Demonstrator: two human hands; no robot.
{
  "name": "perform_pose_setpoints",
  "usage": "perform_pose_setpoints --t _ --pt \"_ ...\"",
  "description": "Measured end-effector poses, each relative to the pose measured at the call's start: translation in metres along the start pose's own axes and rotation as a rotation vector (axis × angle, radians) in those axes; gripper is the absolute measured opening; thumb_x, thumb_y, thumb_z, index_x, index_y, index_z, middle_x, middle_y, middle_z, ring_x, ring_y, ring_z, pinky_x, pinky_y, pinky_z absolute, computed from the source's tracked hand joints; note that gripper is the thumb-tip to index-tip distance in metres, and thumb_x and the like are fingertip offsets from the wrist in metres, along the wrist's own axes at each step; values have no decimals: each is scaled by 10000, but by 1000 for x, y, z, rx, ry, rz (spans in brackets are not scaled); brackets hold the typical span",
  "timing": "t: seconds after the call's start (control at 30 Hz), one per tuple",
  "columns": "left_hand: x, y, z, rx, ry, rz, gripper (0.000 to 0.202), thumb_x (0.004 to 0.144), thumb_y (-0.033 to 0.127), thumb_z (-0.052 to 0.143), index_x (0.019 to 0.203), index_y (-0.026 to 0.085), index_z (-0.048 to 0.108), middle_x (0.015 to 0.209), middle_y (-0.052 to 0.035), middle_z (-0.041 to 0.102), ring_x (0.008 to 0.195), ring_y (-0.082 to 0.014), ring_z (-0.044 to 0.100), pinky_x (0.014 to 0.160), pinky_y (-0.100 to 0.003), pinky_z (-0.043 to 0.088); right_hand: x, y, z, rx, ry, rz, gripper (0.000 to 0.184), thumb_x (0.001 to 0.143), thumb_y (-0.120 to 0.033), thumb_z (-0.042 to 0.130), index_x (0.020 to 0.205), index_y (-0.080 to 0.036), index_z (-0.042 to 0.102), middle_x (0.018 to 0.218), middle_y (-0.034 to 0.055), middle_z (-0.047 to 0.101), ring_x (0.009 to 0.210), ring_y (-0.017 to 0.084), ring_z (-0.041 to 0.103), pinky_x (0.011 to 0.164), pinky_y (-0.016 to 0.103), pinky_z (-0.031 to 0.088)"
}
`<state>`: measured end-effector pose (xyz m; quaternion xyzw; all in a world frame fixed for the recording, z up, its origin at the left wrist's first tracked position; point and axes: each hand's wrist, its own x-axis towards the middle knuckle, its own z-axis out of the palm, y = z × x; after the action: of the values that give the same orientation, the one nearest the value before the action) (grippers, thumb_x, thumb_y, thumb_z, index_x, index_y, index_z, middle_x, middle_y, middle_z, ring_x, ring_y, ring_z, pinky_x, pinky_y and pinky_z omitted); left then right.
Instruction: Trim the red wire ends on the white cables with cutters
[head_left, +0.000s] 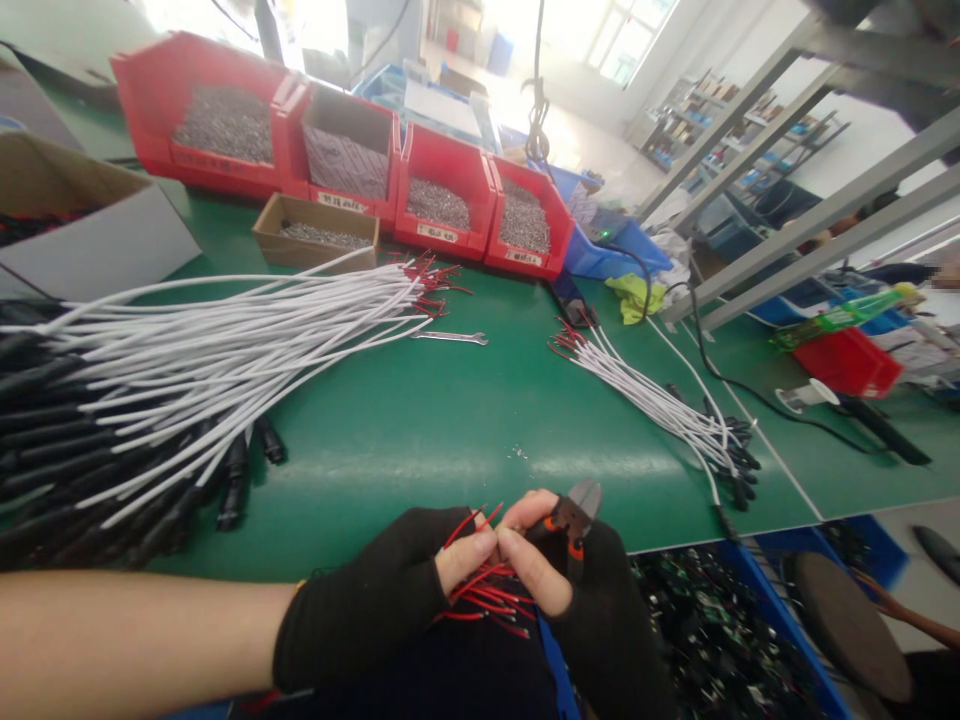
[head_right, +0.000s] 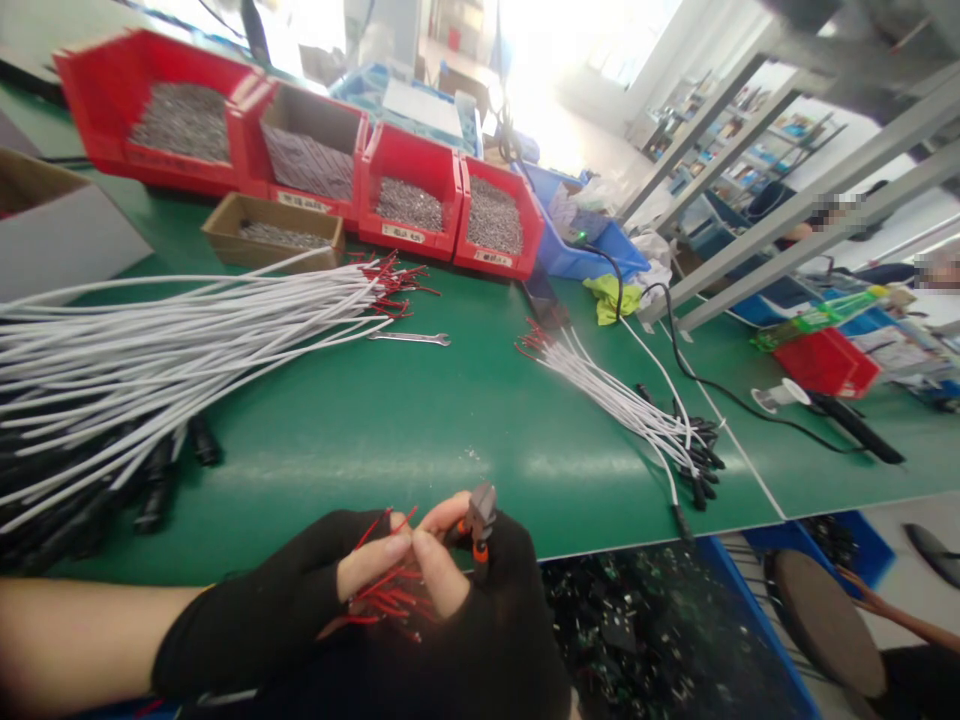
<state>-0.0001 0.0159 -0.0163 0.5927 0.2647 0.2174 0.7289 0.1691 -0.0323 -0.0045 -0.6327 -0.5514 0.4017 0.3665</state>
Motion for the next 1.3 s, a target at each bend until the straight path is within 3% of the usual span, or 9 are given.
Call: perform_pose_setpoints --t 0.07,0.23,0.33,0.43,0.6,0.83,1.0,1.17,1.3 --pt "0 -1 0 7 3 30 400 975 399 378 772 128 590 726 -11 553 667 -138 495 710 -241 451 -1 0 0 10 0 -1 174 863 -289 582 756 -157 621 688 -12 602 640 93 592 608 188 443" --pt "-2 -9 2 -97 12 2 379 986 392 418 800 113 595 752 -20 613 693 -142 553 708 -229 453 -13 17 -13 -67 34 169 342 864 -505 610 942 -180 683 906 55 689 838 175 666 749 235 533" --pt "-2 -13 5 -126 38 -31 405 980 413 449 779 99 610 732 -41 643 686 -162 592 677 -243 468 -19 21 -14 -97 15 208 370 878 -505 588 889 -152 698 795 68 702 716 183 671 640 243 537" --pt "0 -13 6 -124 47 -17 402 976 394 464 821 82 663 760 -59 669 705 -171 619 692 -249 481 -22 25 -1 -102 -42 175 407 898 -511 556 837 -151 734 684 66 699 602 175 656 567 237 526" --pt "2 -13 5 -135 37 27 369 980 348 462 870 84 696 822 -67 695 744 -170 640 713 -232 492 -24 41 17 -133 -136 32 465 981 -475 385 1042 -198 754 754 80 730 674 200 700 572 238 555" --pt "-2 -18 3 -100 37 42 376 985 365 458 859 92 684 813 -55 681 735 -160 617 704 -228 473 -28 24 -2 -225 -126 -46 317 945 -326 506 1131 -210 735 985 82 746 866 220 716 793 252 570" --pt "0 -17 4 -86 49 23 401 982 376 451 847 78 684 812 -73 688 744 -176 622 703 -241 467 -28 17 -5 -264 -138 -50 331 981 -326 449 1079 -225 749 971 66 747 858 201 718 787 238 574" --pt "1 -19 4 -115 32 49 402 992 367 448 879 70 694 849 -92 697 777 -188 635 718 -249 474 -34 32 -8 -355 -67 -33 346 921 -476 537 1076 -236 733 918 73 739 830 216 706 701 248 580" --pt "0 -19 3 -134 16 73 394 1005 338 436 885 70 699 851 -93 703 774 -177 641 733 -238 483 -39 43 -8 -385 -55 -13 379 924 -513 502 895 -228 751 750 55 711 708 189 681 670 237 566"
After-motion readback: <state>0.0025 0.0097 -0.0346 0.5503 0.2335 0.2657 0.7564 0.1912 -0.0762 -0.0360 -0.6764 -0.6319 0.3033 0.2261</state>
